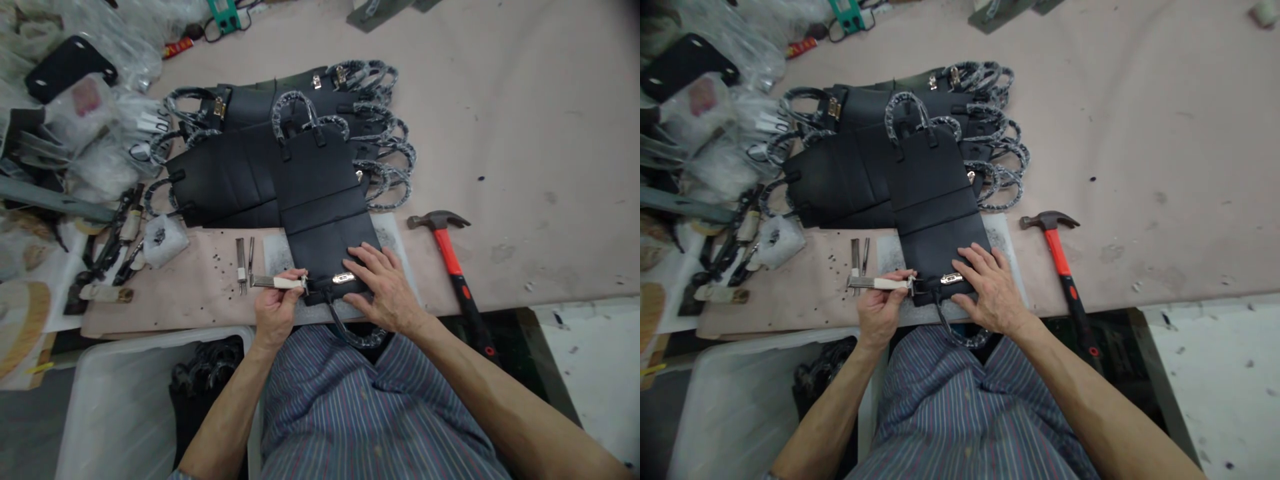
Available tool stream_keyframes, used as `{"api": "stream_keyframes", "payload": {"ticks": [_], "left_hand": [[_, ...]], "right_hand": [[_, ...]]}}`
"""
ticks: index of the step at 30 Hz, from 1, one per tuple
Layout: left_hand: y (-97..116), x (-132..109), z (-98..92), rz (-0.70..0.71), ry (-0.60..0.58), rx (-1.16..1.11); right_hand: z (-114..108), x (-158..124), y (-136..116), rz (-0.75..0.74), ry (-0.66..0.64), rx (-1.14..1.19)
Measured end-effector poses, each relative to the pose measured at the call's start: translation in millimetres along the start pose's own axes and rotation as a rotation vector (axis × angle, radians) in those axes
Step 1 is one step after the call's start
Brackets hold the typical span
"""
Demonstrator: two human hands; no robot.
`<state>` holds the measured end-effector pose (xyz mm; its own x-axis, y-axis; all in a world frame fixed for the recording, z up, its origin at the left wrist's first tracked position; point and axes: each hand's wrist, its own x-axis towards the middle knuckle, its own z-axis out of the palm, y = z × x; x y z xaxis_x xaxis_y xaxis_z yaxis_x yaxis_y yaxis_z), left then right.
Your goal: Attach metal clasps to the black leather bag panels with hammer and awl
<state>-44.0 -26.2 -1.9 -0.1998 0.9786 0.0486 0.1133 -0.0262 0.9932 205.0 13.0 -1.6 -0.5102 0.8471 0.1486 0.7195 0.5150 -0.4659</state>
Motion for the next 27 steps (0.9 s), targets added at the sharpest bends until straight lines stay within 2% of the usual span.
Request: {"api": "stream_keyframes", "payload": {"ticks": [11, 16, 27], "left_hand": [[-4.3, 3.2, -0.1, 0.087, -0.047, 0.045], [-2.0, 9.3, -1.8, 0.071, -0.083, 0.041], [-2.8, 3.0, 2.0, 0.134, -0.063, 0.137]], "right_hand": [[-2.6, 0.8, -2.3, -0.006, 0.02, 0.006], [-3.9, 0.9, -3.2, 0.0, 0.025, 0.019], [-4.3, 0.5, -3.7, 0.002, 0.02, 0.015]]}}
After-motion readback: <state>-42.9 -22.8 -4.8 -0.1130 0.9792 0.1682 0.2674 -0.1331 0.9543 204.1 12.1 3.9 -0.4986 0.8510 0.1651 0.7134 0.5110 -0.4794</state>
